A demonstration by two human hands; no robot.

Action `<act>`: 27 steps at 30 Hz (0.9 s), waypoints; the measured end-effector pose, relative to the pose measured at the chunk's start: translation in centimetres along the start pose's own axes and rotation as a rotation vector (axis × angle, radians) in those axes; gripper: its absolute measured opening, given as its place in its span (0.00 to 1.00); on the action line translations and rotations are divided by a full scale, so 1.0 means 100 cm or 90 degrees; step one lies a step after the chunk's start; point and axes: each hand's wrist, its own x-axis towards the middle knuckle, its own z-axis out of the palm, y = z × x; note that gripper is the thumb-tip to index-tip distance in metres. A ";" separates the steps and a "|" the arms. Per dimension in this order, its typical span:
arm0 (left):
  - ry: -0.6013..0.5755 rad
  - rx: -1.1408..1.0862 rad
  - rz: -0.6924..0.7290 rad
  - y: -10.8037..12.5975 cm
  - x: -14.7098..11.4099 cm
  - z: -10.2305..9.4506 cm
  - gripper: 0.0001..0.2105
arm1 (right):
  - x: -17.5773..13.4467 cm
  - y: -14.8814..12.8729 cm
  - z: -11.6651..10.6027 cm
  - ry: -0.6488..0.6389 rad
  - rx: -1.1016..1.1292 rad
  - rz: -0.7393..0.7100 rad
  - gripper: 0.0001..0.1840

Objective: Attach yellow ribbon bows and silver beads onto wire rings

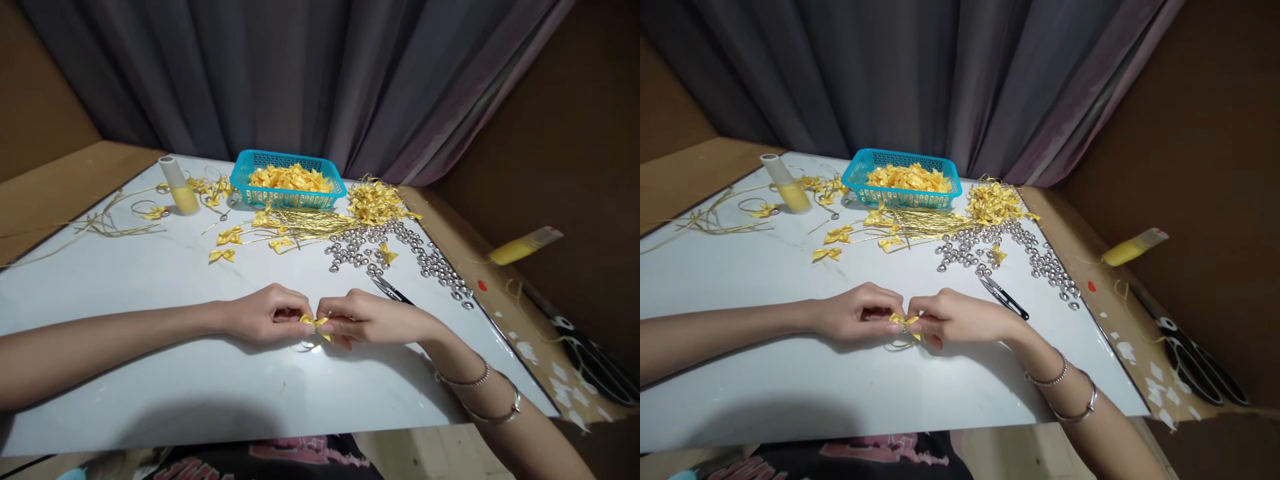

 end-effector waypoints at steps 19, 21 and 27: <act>0.001 -0.224 -0.152 -0.002 0.001 -0.010 0.16 | -0.004 0.007 0.013 0.180 0.014 -0.058 0.06; -0.001 -0.240 -0.154 -0.003 0.001 -0.010 0.16 | -0.003 0.008 0.012 0.178 0.016 -0.062 0.06; -0.008 -0.276 -0.162 -0.004 0.000 -0.008 0.16 | -0.003 0.010 0.012 0.176 0.016 -0.076 0.07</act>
